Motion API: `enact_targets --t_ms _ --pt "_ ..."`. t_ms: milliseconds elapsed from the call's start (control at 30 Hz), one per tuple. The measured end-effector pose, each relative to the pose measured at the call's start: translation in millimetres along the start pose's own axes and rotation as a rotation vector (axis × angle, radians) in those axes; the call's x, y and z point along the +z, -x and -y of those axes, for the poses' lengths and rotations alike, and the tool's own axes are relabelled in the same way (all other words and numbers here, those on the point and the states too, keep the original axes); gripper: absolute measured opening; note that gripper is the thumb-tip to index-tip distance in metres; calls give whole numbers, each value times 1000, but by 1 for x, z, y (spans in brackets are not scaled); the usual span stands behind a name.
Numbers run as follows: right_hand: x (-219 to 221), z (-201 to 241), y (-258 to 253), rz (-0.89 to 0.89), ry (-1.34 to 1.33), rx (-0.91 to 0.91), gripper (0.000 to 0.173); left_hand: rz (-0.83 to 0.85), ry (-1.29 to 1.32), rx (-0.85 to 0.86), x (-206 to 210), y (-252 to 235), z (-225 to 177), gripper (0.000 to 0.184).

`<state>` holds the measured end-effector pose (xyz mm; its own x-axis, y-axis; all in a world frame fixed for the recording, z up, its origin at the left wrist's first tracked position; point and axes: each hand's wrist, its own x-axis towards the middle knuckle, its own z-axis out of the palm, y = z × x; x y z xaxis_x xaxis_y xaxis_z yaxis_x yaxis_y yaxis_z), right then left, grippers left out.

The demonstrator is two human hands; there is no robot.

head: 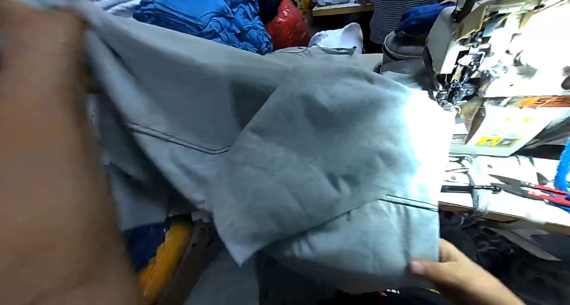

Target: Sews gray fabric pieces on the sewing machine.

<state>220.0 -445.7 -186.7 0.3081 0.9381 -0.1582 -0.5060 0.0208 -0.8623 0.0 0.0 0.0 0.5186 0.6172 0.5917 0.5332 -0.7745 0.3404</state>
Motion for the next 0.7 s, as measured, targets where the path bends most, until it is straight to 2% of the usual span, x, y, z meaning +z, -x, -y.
enact_targets --t_ms 33,67,100,167,233,300,367,400,500,700 --pt "10 -5 -4 -62 -65 35 16 176 20 -21 17 -40 4 63" --pt "19 -5 -8 -133 -139 69 18 327 -7 -186 40 -63 -19 70" --pt "26 -2 -11 -200 -208 107 22 458 -66 -279 65 -72 -42 68" --pt "25 -2 -14 -252 -286 118 30 585 -243 -190 101 -53 -81 57" --pt "18 -7 -14 -275 -289 91 25 451 -296 125 116 3 -115 41" --pt "8 -18 -13 -261 -293 55 26 272 -97 435 131 70 -139 34" --pt "4 -26 -11 -277 -290 22 31 255 150 617 155 136 -154 35" --pt "5 -28 -10 -297 -263 -4 32 256 187 669 168 161 -156 36" --pt "12 -29 -6 -317 -195 -76 36 247 125 647 200 198 -145 41" --pt "20 -20 5 -299 -187 -122 38 104 20 605 216 202 -140 41"
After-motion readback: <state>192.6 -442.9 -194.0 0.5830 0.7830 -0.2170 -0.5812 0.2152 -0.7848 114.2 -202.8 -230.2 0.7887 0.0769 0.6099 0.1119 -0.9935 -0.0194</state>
